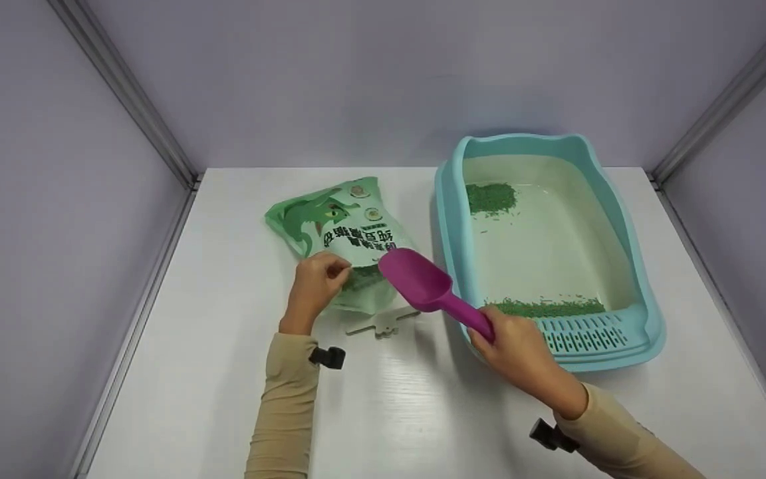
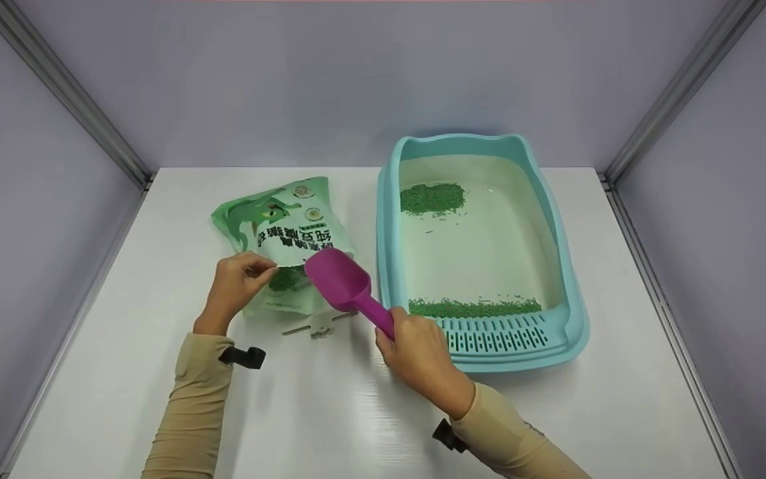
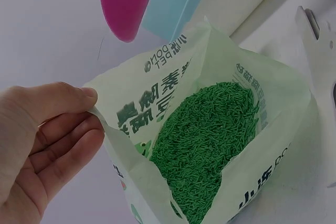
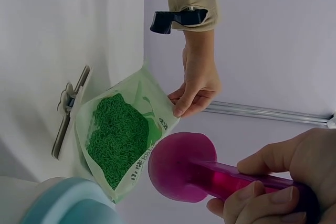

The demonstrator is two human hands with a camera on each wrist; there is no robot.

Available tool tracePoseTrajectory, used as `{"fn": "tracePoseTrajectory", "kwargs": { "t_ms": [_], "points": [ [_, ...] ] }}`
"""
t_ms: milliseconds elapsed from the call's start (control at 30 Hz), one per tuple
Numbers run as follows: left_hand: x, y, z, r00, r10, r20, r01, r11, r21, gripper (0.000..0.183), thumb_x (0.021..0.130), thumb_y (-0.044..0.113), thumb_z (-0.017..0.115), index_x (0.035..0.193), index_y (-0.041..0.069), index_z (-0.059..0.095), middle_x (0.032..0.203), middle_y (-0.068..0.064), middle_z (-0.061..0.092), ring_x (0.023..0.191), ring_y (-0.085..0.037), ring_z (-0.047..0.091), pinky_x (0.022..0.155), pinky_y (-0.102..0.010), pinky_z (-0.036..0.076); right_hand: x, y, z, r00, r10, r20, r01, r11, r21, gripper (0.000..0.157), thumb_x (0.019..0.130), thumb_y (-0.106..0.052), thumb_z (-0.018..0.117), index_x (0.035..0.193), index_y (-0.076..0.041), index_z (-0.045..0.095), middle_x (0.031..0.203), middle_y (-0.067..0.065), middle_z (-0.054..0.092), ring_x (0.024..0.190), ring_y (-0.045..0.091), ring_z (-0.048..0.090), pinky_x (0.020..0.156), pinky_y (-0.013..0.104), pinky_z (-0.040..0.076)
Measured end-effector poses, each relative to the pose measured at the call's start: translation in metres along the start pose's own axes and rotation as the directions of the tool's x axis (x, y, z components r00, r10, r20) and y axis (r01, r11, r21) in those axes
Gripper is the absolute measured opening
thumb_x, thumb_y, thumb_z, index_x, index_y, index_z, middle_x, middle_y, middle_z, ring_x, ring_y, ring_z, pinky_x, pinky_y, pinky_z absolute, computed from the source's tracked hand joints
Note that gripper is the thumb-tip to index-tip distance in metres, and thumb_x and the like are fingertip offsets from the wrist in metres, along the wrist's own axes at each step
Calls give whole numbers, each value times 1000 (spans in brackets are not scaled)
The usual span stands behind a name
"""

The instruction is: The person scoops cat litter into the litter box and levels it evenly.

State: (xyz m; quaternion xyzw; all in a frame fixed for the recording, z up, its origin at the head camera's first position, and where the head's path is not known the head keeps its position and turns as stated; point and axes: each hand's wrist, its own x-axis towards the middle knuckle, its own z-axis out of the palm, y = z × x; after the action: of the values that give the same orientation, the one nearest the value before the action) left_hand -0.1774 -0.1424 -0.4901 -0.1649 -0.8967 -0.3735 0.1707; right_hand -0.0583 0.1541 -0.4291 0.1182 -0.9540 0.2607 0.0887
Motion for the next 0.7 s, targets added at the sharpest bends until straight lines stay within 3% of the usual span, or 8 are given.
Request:
{"fn": "tracePoseTrajectory", "kwargs": {
  "t_ms": [333,700],
  "points": [
    [0,2,0,1000,7,1,-7,1000,1,6,84,4,70,83,0,74,79,-13,72,71,-23,66,65,-34,57,-2,-4,7,998,45,45,-45,999,-9,14,81,-6,71,90,1,63,58,6,52,51,13,41,47,22,34],
    [-1,0,1,1000,0,6,0,1000,-13,5,84,5,70,83,1,74,80,-14,72,71,-22,66,65,-34,57,-7,-7,13,999,25,35,-25,1000,-5,12,80,-4,73,86,0,63,58,6,52,51,12,39,47,21,34]
  ]
}}
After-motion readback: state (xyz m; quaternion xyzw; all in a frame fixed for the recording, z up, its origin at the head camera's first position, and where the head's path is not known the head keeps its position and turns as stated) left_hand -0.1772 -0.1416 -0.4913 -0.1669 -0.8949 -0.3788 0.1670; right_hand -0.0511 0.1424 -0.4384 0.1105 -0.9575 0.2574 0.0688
